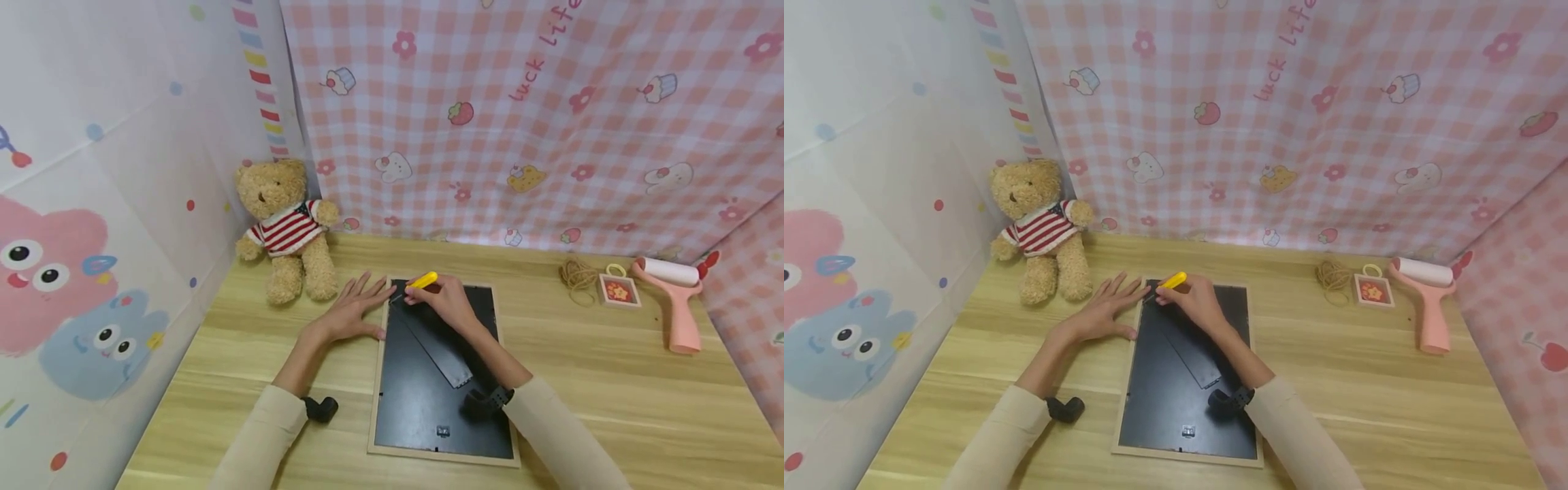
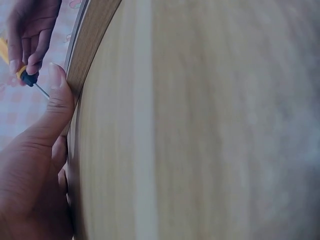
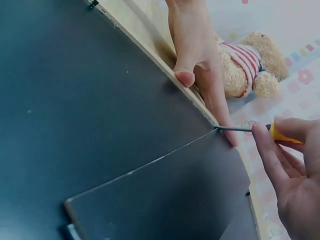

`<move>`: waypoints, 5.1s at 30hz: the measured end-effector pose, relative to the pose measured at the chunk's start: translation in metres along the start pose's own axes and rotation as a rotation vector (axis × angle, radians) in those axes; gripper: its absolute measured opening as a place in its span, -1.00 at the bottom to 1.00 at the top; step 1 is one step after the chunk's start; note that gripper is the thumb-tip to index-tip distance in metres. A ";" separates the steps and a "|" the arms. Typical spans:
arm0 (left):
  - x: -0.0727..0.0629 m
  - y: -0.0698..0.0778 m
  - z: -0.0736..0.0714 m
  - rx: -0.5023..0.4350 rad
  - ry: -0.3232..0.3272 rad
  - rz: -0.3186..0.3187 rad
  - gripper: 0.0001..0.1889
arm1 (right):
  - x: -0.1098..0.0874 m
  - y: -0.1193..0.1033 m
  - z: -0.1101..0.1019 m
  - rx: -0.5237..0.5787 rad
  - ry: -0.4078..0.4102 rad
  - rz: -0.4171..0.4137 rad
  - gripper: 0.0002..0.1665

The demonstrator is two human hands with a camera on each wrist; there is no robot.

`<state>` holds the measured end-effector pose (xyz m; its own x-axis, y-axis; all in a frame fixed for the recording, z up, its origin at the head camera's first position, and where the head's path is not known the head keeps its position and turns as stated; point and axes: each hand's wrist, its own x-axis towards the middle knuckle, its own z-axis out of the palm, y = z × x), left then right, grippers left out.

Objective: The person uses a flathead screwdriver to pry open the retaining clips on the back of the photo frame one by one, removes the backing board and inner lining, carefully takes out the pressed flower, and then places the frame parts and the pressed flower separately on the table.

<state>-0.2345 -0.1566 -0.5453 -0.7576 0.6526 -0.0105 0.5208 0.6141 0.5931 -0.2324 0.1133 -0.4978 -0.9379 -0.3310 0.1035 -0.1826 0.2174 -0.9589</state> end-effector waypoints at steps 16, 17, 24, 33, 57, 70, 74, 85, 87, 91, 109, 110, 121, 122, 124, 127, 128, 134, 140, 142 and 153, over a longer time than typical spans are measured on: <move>0.000 0.002 0.000 -0.031 -0.014 -0.024 0.09 | 0.019 -0.028 0.011 -0.359 -0.105 -0.112 -0.81; -0.001 0.001 0.000 -0.033 -0.013 -0.025 0.09 | 0.020 -0.030 0.012 -0.370 -0.112 -0.115 -0.80; -0.004 0.003 -0.004 -0.051 -0.014 -0.032 0.09 | 0.027 -0.038 0.017 -0.428 -0.165 -0.164 -0.80; -0.006 0.021 -0.014 -0.009 -0.050 -0.053 0.05 | 0.028 -0.043 0.019 -0.426 -0.206 -0.158 -0.86; -0.062 0.037 0.025 -0.088 -0.096 0.000 0.17 | -0.142 -0.022 -0.035 0.199 -0.021 0.128 -0.66; -0.083 0.053 0.028 -0.062 -0.140 0.100 0.50 | -0.164 -0.009 -0.002 0.072 -0.129 0.200 -0.64; -0.084 0.054 0.031 -0.025 -0.148 0.073 0.51 | -0.164 -0.007 0.004 0.020 -0.120 0.197 -0.66; -0.081 0.053 0.034 0.004 -0.152 0.054 0.53 | -0.165 -0.009 0.018 0.019 -0.121 0.108 -0.67; -0.081 0.054 0.034 0.003 -0.154 0.046 0.52 | -0.165 -0.010 0.021 0.004 -0.118 0.087 -0.67; -0.081 0.056 0.033 0.000 -0.151 0.049 0.52 | -0.165 -0.013 0.024 -0.028 -0.098 0.067 -0.68; -0.081 0.058 0.033 0.027 -0.164 0.038 0.51 | -0.147 -0.013 0.029 0.077 -0.197 -0.017 -0.72; -0.082 0.060 0.032 0.028 -0.163 0.036 0.50 | -0.146 -0.013 0.030 0.067 -0.202 -0.035 -0.72; -0.079 0.062 0.029 0.047 -0.160 0.023 0.49 | -0.130 -0.042 0.042 -0.142 -0.226 -0.181 -0.87; -0.079 0.062 0.029 0.047 -0.160 0.022 0.48 | -0.127 -0.044 0.043 -0.165 -0.230 -0.189 -0.88; -0.079 0.062 0.028 0.047 -0.158 0.022 0.48 | -0.122 -0.048 0.045 -0.204 -0.242 -0.202 -0.90; -0.078 0.062 0.027 0.048 -0.159 0.021 0.49 | -0.116 -0.053 0.047 -0.248 -0.258 -0.229 -0.92; -0.078 0.062 0.026 0.047 -0.158 0.021 0.49 | -0.115 -0.054 0.048 -0.259 -0.262 -0.243 -0.92; -0.076 0.061 0.025 0.036 -0.157 0.027 0.49 | -0.106 -0.065 0.055 -0.339 -0.284 -0.299 -0.91; -0.075 0.056 0.029 0.032 -0.137 0.064 0.50 | -0.105 -0.068 0.054 -0.352 -0.304 -0.261 -0.91; -0.074 0.055 0.030 0.034 -0.133 0.074 0.50 | -0.105 -0.070 0.048 -0.347 -0.287 -0.251 -0.90; -0.092 0.075 0.033 -0.044 -0.235 0.000 0.37 | -0.067 -0.065 -0.045 -0.480 0.174 -0.278 -0.72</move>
<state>-0.1132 -0.1558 -0.5262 -0.6423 0.7412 -0.1949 0.4991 0.5975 0.6276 -0.1711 0.1629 -0.4301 -0.8628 -0.2885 0.4152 -0.5044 0.5492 -0.6663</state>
